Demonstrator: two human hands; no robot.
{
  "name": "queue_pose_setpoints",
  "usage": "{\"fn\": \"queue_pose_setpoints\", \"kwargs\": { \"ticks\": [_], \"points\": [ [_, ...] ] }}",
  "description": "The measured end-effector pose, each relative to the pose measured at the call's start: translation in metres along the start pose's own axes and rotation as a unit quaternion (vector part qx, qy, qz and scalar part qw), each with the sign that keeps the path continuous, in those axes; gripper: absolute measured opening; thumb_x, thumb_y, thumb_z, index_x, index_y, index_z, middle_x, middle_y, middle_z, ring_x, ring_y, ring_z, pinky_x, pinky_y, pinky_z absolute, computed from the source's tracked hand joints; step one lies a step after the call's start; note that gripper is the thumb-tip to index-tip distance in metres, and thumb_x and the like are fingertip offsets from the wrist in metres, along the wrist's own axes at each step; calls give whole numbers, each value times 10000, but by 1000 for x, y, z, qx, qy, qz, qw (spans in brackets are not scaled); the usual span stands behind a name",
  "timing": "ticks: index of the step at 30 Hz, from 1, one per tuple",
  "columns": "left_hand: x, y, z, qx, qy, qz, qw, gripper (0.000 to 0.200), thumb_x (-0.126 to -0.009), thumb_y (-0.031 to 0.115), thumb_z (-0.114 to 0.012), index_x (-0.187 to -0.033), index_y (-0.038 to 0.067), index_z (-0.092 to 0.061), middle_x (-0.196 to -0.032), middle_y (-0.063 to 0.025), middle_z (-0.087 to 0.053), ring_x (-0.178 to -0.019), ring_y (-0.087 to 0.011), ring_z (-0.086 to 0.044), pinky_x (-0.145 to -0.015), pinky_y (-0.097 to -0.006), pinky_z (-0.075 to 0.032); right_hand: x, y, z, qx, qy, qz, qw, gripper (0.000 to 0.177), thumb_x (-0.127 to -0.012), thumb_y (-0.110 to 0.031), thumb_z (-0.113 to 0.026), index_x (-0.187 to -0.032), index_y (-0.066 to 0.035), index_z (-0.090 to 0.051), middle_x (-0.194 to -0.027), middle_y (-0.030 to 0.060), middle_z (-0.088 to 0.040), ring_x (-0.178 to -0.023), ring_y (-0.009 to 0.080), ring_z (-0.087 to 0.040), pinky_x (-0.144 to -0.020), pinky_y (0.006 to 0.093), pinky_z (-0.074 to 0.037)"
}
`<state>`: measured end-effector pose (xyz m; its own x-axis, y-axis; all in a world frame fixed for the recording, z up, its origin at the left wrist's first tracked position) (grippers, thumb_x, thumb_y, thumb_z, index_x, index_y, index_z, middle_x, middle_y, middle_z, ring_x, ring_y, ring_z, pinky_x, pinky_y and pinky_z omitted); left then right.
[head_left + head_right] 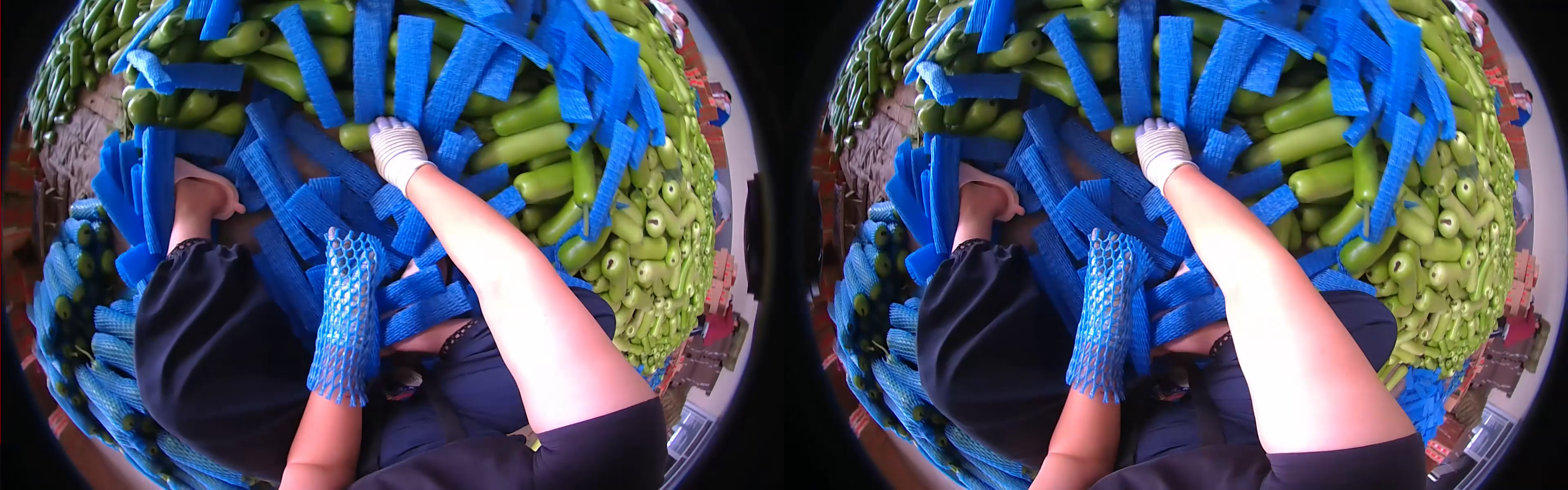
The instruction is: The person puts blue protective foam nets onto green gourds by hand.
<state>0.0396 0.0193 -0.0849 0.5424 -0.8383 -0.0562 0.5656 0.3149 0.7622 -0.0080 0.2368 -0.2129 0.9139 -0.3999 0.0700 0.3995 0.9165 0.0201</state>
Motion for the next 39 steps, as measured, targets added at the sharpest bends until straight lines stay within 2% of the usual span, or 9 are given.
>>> {"fn": "queue_pose_setpoints", "kwargs": {
  "ticks": [14,19,22,23,24,27,32,38,39],
  "points": [
    [9,-43,-12,88,-17,135,987,475,-875,126,-634,-1286,43,-410,-1058,-90,-659,-981,-218,-637,-894,-355,-497,-5,-14,0,77,-5,44,996,656,-648,-197,-740,-1260,-59,-547,-1086,97,-558,-1026,257,-544,-892,385,-421],
    [8,-51,-12,111,-10,160,981,506,-882,128,-630,-1313,42,-380,-1078,-89,-654,-1002,-215,-632,-913,-353,-492,-2,-13,-19,110,120,78,984,682,-608,-224,-786,-1224,-54,-547,-1149,108,-561,-1067,269,-541,-937,384,-416],
    [10,-50,-6,113,-4,172,978,525,-886,129,-628,-1329,42,-361,-1090,-88,-651,-1015,-214,-629,-924,-352,-490,-19,-22,-15,99,-85,-2,991,659,-648,-240,-789,-1230,-52,-542,-1182,118,-573,-1126,285,-532,-986,403,-400],
    [9,-48,-4,117,-2,172,978,531,-887,129,-627,-1334,42,-355,-1094,-87,-650,-1020,-213,-628,-927,-351,-489,-20,-21,-21,122,-19,20,992,639,-663,-274,-796,-1214,-64,-550,-1179,114,-584,-1146,284,-531,-990,418,-398],
    [7,-46,-2,120,2,171,978,537,-889,130,-626,-1340,41,-349,-1098,-87,-649,-1024,-212,-627,-931,-351,-488,-27,-18,-18,89,-62,6,994,317,-840,-177,-580,-1148,-104,-592,-1142,119,-622,-1091,276,-579,-940,407,-416],
    [11,-41,2,132,8,174,976,556,-893,131,-624,-1356,41,-330,-1109,-86,-646,-1037,-211,-624,-942,-350,-485,-11,-24,30,99,-84,72,989,527,-706,-263,-736,-1173,-84,-569,-1138,121,-624,-1094,297,-575,-963,410,-415],
    [25,-49,10,172,2,202,964,587,-900,133,-620,-1382,40,-299,-1129,-84,-642,-1058,-208,-619,-961,-347,-480,52,-49,129,-192,115,274,935,787,-559,-285,-825,-1245,-55,-515,-1148,159,-600,-1100,337,-564,-1032,476,-388],
    [44,-56,36,179,-28,208,961,625,-908,136,-615,-1415,39,-262,-1153,-82,-636,-1084,-204,-614,-984,-345,-475,120,-119,120,-218,-25,258,941,803,-622,-267,-780,-1324,-39,-466,-1284,170,-531,-1205,368,-500,-1091,511,-332],
    [65,-84,20,352,30,236,905,555,-928,205,-588,-1399,49,-339,-1196,-83,-627,-1087,-230,-616,-1031,-371,-435,131,-127,123,-251,-47,253,933,773,-648,-278,-788,-1314,-34,-482,-1322,173,-505,-1230,371,-477,-1101,499,-319]
  ]
}}
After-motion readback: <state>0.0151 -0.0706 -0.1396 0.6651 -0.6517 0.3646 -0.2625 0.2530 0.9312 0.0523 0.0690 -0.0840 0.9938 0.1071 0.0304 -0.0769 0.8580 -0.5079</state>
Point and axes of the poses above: each hand's wrist, its own x-axis away from the middle knuckle, its own z-axis out of the back of the hand, y = z × x, the point moved 4 cm from there along -x, towards the middle knuckle
